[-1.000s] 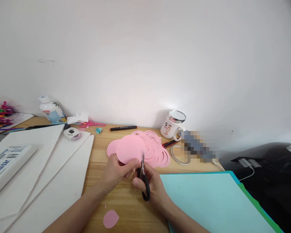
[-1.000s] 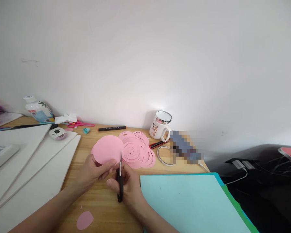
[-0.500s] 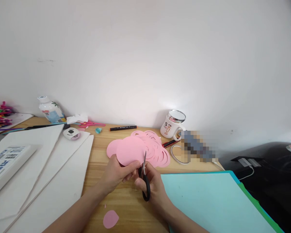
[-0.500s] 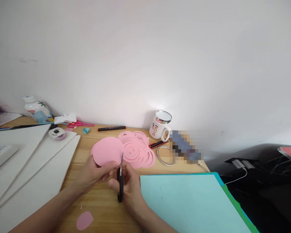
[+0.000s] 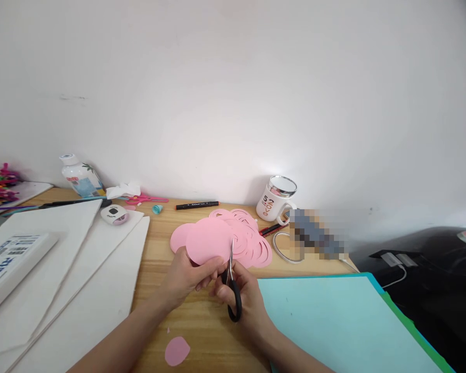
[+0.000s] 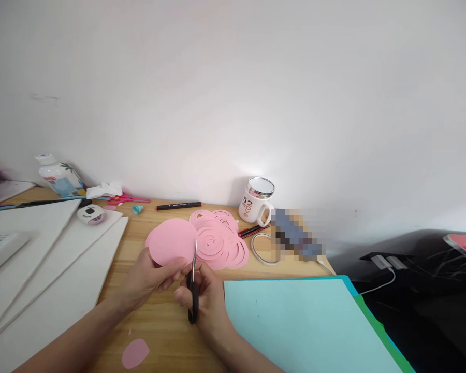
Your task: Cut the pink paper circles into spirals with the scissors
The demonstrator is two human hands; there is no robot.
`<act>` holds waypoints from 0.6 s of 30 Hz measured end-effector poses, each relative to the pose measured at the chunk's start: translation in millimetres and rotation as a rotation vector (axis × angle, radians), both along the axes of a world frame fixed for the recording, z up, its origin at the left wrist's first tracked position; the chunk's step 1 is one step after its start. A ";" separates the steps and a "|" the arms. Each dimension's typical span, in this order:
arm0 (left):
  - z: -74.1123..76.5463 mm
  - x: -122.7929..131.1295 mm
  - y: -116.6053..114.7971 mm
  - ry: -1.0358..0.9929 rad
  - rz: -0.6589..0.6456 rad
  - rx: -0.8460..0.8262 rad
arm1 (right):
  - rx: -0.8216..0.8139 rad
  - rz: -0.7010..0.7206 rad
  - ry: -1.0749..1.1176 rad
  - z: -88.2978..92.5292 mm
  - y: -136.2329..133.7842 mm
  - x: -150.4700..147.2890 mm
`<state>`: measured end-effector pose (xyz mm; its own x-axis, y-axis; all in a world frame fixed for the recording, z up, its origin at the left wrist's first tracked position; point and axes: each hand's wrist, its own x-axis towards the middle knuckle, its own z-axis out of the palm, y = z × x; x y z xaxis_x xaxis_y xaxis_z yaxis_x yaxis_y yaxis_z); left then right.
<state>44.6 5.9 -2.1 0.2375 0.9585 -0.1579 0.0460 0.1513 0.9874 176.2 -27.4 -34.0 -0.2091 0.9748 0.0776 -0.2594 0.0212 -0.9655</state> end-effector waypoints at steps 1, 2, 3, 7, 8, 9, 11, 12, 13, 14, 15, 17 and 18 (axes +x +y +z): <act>-0.5 -0.2 0.2 -0.003 0.003 0.001 | -0.002 -0.002 -0.003 -0.6 -0.1 0.4; -1.2 -0.4 0.4 -0.007 0.006 0.005 | -0.002 -0.003 -0.005 -1.1 -0.2 0.8; -2.0 -0.5 0.6 -0.009 0.009 0.008 | -0.002 -0.005 -0.005 -1.4 -0.3 1.1; -4.0 -0.1 1.4 -0.029 0.013 0.028 | -0.027 -0.019 -0.033 -0.6 -1.1 1.3; -3.9 0.1 1.6 -0.037 0.004 0.030 | -0.038 -0.028 -0.043 0.2 -1.3 1.1; -3.7 0.4 1.6 -0.046 -0.007 0.030 | -0.050 -0.034 -0.050 1.0 -1.6 0.9; -3.0 0.8 1.7 -0.060 -0.028 0.030 | -0.062 -0.041 -0.056 2.4 -2.1 0.4; -2.8 0.9 1.6 -0.061 -0.034 0.029 | -0.060 -0.037 -0.058 2.8 -2.4 0.1; -2.7 0.9 1.5 -0.058 -0.039 0.027 | -0.053 -0.030 -0.060 3.0 -2.7 -0.2; -2.8 0.8 1.4 -0.056 -0.041 0.023 | -0.042 -0.022 -0.064 3.0 -2.9 -0.6; -3.1 0.7 1.3 -0.052 -0.039 0.019 | -0.032 -0.015 -0.067 2.9 -3.1 -0.9; -3.8 0.4 1.1 -0.034 -0.031 0.006 | -0.008 -0.014 -0.059 2.9 -3.1 -1.8; -4.0 0.2 1.0 -0.019 -0.027 0.001 | 0.004 -0.019 -0.047 3.1 -2.9 -2.1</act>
